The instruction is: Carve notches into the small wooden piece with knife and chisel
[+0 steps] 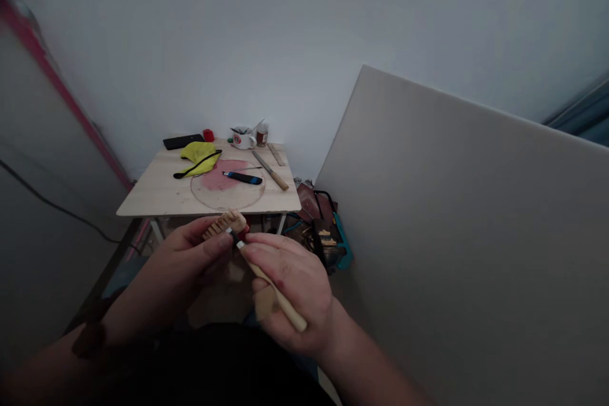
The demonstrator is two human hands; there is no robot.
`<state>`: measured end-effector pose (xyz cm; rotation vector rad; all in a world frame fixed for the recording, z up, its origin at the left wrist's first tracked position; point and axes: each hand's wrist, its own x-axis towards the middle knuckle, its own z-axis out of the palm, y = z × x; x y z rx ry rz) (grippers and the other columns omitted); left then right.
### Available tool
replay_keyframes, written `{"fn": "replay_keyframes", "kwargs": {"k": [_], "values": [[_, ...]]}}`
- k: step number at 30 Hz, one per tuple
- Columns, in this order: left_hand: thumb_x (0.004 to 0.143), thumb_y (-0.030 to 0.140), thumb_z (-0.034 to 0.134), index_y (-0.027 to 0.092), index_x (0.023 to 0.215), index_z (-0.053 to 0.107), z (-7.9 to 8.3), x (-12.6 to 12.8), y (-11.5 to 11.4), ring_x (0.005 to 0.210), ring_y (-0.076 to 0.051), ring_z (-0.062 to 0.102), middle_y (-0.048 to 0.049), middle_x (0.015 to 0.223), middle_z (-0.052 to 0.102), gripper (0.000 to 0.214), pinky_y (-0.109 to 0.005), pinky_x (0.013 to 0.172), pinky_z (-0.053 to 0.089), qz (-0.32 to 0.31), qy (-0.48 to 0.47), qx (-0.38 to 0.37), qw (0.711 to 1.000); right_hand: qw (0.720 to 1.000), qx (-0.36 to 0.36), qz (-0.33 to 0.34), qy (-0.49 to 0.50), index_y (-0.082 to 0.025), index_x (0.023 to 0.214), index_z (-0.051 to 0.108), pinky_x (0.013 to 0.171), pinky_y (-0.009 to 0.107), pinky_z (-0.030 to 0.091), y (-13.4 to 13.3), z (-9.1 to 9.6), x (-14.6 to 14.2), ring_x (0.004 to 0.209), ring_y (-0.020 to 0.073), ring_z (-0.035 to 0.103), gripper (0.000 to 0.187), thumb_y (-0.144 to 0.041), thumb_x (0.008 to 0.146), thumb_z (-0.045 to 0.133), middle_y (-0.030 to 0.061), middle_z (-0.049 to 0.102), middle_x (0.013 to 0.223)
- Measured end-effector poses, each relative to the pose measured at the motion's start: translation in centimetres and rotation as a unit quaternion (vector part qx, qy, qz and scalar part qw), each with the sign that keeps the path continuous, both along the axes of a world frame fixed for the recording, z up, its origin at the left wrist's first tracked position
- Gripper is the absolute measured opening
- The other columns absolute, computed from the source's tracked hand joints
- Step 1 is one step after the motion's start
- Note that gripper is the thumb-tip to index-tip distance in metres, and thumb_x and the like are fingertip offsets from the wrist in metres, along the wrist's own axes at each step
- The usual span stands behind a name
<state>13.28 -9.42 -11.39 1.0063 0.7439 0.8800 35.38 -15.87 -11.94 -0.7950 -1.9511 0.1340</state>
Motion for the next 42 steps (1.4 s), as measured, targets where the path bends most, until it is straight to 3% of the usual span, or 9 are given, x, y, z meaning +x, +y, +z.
{"fn": "replay_keyframes", "kwargs": {"k": [13, 20, 29, 33, 37, 42], "values": [[0.094, 0.058, 0.095, 0.019, 0.112, 0.092, -0.2, -0.1, -0.1, 0.067, -0.013, 0.045, -0.0012, 0.081, 0.066, 0.043, -0.024, 0.059, 0.037, -0.009, 0.022, 0.035, 0.999, 1.0, -0.017, -0.015, 0.011, -0.023, 0.155, 0.074, 0.114, 0.052, 0.074, -0.3, 0.4, -0.4, 0.136, 0.0305, 0.084, 0.052, -0.014, 0.106, 0.062, 0.0114, 0.088, 0.141], [0.093, 0.053, 0.097, 0.023, 0.117, 0.094, -0.1, 0.1, -0.1, 0.077, -0.017, 0.062, -0.006, 0.095, 0.081, 0.039, -0.025, 0.066, 0.047, 0.014, 0.026, 0.036, 0.999, 0.999, -0.023, -0.015, 0.017, -0.021, 0.156, 0.074, 0.117, 0.051, 0.073, -0.7, 0.6, -0.3, 0.138, 0.0304, 0.083, 0.053, -0.011, 0.105, 0.063, 0.0121, 0.087, 0.144], [0.094, 0.054, 0.096, 0.023, 0.115, 0.095, -0.3, -0.1, 0.0, 0.087, -0.02, 0.066, -0.0074, 0.103, 0.084, 0.037, -0.028, 0.076, 0.051, 0.002, 0.039, 0.043, 0.998, 0.999, -0.027, -0.007, 0.03, -0.02, 0.151, 0.076, 0.117, 0.046, 0.072, -0.7, 0.5, -0.4, 0.137, 0.0279, 0.083, 0.053, -0.008, 0.101, 0.064, 0.0114, 0.087, 0.142], [0.097, 0.051, 0.093, 0.022, 0.108, 0.094, 0.1, -0.1, 0.0, 0.078, -0.016, 0.057, -0.0048, 0.094, 0.078, 0.031, -0.025, 0.068, 0.044, -0.008, 0.043, 0.064, 0.997, 0.999, -0.026, -0.008, 0.033, -0.021, 0.153, 0.075, 0.115, 0.048, 0.073, -0.6, 0.4, -0.6, 0.136, 0.0289, 0.083, 0.054, -0.008, 0.102, 0.063, 0.0112, 0.088, 0.14], [0.098, 0.055, 0.092, 0.019, 0.102, 0.09, -0.2, 0.1, 0.0, 0.065, -0.011, 0.037, 0.0022, 0.075, 0.057, 0.036, -0.023, 0.057, 0.031, -0.022, 0.02, 0.055, 0.998, 0.999, -0.016, -0.001, 0.052, -0.021, 0.155, 0.074, 0.115, 0.049, 0.073, -0.5, -0.3, -0.6, 0.137, 0.0288, 0.082, 0.057, -0.007, 0.101, 0.063, 0.0107, 0.088, 0.138], [0.099, 0.056, 0.091, 0.018, 0.098, 0.084, -0.8, 0.3, 0.0, 0.063, -0.01, 0.03, 0.0049, 0.072, 0.048, 0.039, -0.023, 0.053, 0.025, -0.04, -0.006, 0.049, 0.998, 0.997, -0.016, 0.013, 0.074, -0.021, 0.157, 0.074, 0.119, 0.045, 0.069, -0.2, -1.1, -0.7, 0.14, 0.0258, 0.079, 0.06, -0.004, 0.101, 0.062, 0.0091, 0.088, 0.138]]}}
